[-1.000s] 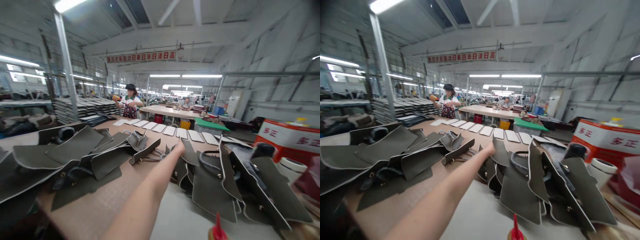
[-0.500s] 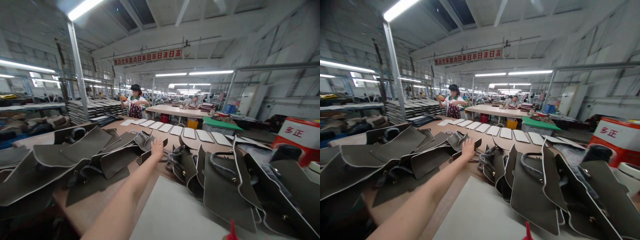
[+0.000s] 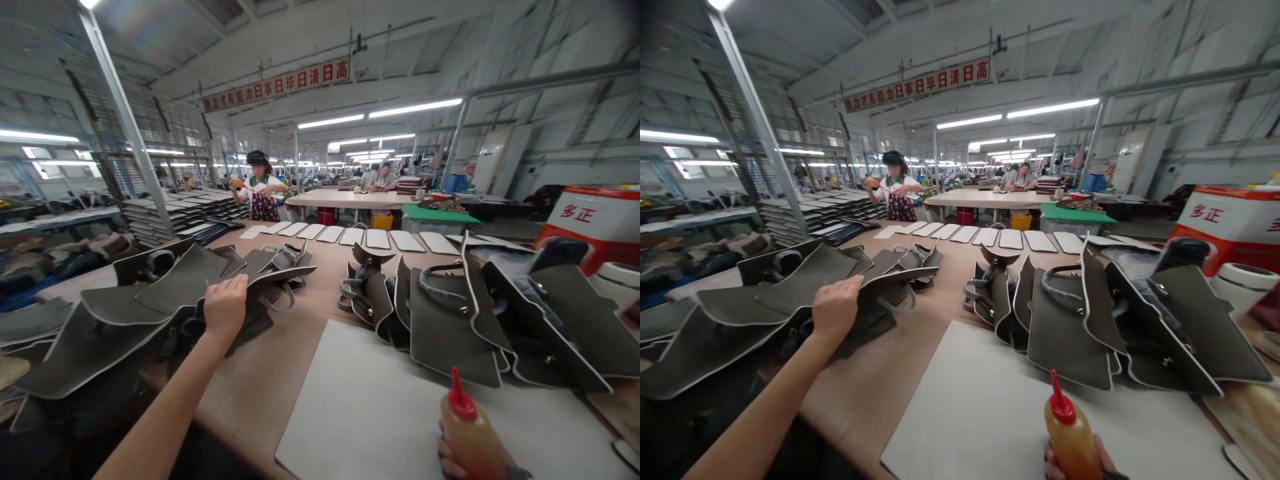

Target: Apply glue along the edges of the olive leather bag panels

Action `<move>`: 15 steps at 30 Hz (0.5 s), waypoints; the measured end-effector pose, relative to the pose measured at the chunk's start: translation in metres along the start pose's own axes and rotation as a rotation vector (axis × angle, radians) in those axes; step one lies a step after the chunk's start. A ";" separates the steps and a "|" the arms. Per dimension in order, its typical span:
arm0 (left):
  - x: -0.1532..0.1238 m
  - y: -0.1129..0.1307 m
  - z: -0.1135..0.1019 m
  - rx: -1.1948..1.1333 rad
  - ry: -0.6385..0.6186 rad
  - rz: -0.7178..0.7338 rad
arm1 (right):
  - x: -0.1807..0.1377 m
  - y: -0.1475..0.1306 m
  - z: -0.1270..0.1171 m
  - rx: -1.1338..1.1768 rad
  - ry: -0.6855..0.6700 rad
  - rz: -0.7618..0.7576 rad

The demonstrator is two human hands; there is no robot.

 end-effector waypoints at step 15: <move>-0.197 0.128 -0.017 -0.623 -0.205 0.369 | -0.027 -0.001 0.012 0.153 0.146 -0.177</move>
Point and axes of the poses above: each hand's wrist, its own x-axis towards the middle knuckle, its own z-axis out of the palm, y = z × x, the point moved 8 cm from there along x, towards the middle knuckle, and after that the axes turned 13 degrees about x, right-handed, at the moved point
